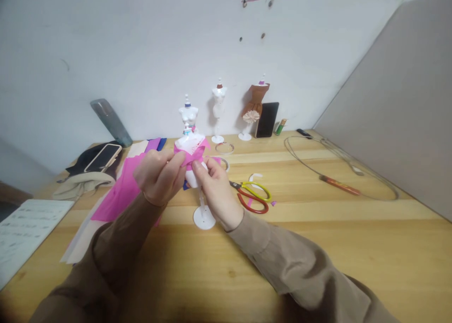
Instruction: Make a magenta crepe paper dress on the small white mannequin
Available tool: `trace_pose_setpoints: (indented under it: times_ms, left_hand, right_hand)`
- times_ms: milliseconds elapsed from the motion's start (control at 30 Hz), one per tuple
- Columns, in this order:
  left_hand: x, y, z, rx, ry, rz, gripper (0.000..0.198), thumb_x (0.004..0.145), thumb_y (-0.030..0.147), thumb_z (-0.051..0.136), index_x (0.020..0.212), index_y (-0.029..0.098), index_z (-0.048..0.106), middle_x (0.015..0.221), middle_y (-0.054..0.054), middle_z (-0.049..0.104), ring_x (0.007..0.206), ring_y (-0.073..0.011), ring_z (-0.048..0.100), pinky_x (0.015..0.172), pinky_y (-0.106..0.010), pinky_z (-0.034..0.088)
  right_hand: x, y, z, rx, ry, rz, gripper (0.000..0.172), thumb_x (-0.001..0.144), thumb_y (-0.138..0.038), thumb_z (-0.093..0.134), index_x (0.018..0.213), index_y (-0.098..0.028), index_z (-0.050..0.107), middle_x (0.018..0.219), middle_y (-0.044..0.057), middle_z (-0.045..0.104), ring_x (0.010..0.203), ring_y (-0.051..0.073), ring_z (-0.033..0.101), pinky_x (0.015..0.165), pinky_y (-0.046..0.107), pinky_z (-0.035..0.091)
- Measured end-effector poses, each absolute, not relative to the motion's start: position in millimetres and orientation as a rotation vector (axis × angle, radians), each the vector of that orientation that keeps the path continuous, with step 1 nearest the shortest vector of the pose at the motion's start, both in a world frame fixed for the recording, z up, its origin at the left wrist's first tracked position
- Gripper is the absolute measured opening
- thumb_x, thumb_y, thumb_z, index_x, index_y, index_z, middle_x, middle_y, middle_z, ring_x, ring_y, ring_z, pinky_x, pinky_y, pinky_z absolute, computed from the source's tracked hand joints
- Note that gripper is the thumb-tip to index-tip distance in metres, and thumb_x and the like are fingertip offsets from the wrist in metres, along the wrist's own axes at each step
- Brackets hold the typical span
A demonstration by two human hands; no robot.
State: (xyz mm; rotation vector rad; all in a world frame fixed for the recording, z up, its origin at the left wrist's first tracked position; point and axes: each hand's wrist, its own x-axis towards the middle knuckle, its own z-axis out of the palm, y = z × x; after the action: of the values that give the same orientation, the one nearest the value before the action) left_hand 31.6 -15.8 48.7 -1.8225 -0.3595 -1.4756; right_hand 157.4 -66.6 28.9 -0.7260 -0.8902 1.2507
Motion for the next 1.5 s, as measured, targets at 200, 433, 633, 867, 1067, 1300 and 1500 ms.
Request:
trace_pose_setpoints:
  times_ms: [200, 433, 633, 867, 1067, 1300, 1500]
  left_hand:
    - [34.5, -21.8, 54.3, -1.824, -0.402, -1.5, 0.017, 0.081, 0.015, 0.066, 0.096, 0.021, 0.061, 0.066, 0.0, 0.062, 0.057, -0.0132, 0.052, 0.052, -0.028, 0.036]
    - [36.7, -24.0, 53.7, -1.887, -0.467, -1.511, 0.016, 0.08, 0.013, 0.065, 0.09, 0.023, 0.056, 0.063, 0.003, 0.058, 0.057, -0.0129, 0.053, 0.054, -0.028, 0.036]
    - [40.7, -26.0, 55.9, -1.886, -0.498, -1.572, 0.026, 0.074, 0.018, 0.073, 0.094, 0.021, 0.056, 0.065, 0.002, 0.059, 0.06, -0.0145, 0.055, 0.056, -0.027, 0.042]
    - [44.0, -29.5, 43.7, -2.093, -0.831, -2.173, 0.011, 0.078, 0.025, 0.061, 0.084, 0.02, 0.053, 0.064, 0.005, 0.047, 0.052, -0.0087, 0.044, 0.049, -0.022, 0.037]
    - [61.4, -31.8, 27.3, -2.69, -1.363, -2.181, 0.017, 0.092, 0.029, 0.049, 0.082, 0.018, 0.058, 0.076, -0.002, 0.059, 0.07, -0.0131, 0.058, 0.06, -0.023, 0.046]
    - [66.8, -35.5, 33.1, -2.818, -1.546, -2.239, 0.031, 0.089, 0.036, 0.054, 0.065, 0.018, 0.049, 0.069, 0.0, 0.055, 0.068, -0.0132, 0.053, 0.059, -0.025, 0.04]
    - [72.0, -36.9, 34.9, -2.707, -1.772, -2.369, 0.036, 0.086, 0.039, 0.056, 0.058, 0.018, 0.047, 0.056, 0.004, 0.042, 0.056, -0.0109, 0.039, 0.052, -0.026, 0.03]
  right_hand:
    - [156.9, -67.8, 28.2, -0.743, -0.914, 1.235, 0.039, 0.07, -0.054, 0.079, 0.076, -0.02, 0.062, 0.065, -0.004, 0.058, 0.059, 0.011, 0.047, 0.057, 0.025, 0.038]
    - [156.5, -68.5, 28.3, -0.731, -0.909, 1.245, 0.037, 0.07, -0.052, 0.079, 0.075, -0.02, 0.062, 0.064, -0.004, 0.058, 0.06, 0.012, 0.048, 0.059, 0.026, 0.038]
    - [158.2, -68.3, 29.2, -0.704, -0.866, 1.318, 0.033, 0.07, -0.048, 0.081, 0.074, -0.022, 0.062, 0.063, -0.005, 0.056, 0.057, 0.012, 0.047, 0.057, 0.026, 0.039]
    - [164.0, -61.8, 34.4, -0.663, -0.812, 1.338, 0.033, 0.068, -0.047, 0.081, 0.072, -0.02, 0.063, 0.066, -0.001, 0.064, 0.058, 0.013, 0.054, 0.056, 0.028, 0.045]
    - [165.0, -55.4, 29.4, -0.609, -0.777, 1.331, 0.03, 0.07, -0.046, 0.08, 0.073, -0.021, 0.064, 0.069, 0.0, 0.065, 0.065, 0.017, 0.057, 0.062, 0.031, 0.047]
    - [167.5, -50.2, 24.1, -0.582, -0.74, 1.35, 0.03, 0.069, -0.045, 0.082, 0.076, -0.021, 0.065, 0.068, -0.002, 0.062, 0.065, 0.014, 0.054, 0.062, 0.028, 0.045]
    - [169.1, -52.6, 29.4, -0.591, -0.705, 1.412, 0.023, 0.071, -0.035, 0.08, 0.074, -0.019, 0.063, 0.066, -0.003, 0.059, 0.062, 0.013, 0.052, 0.059, 0.026, 0.044]
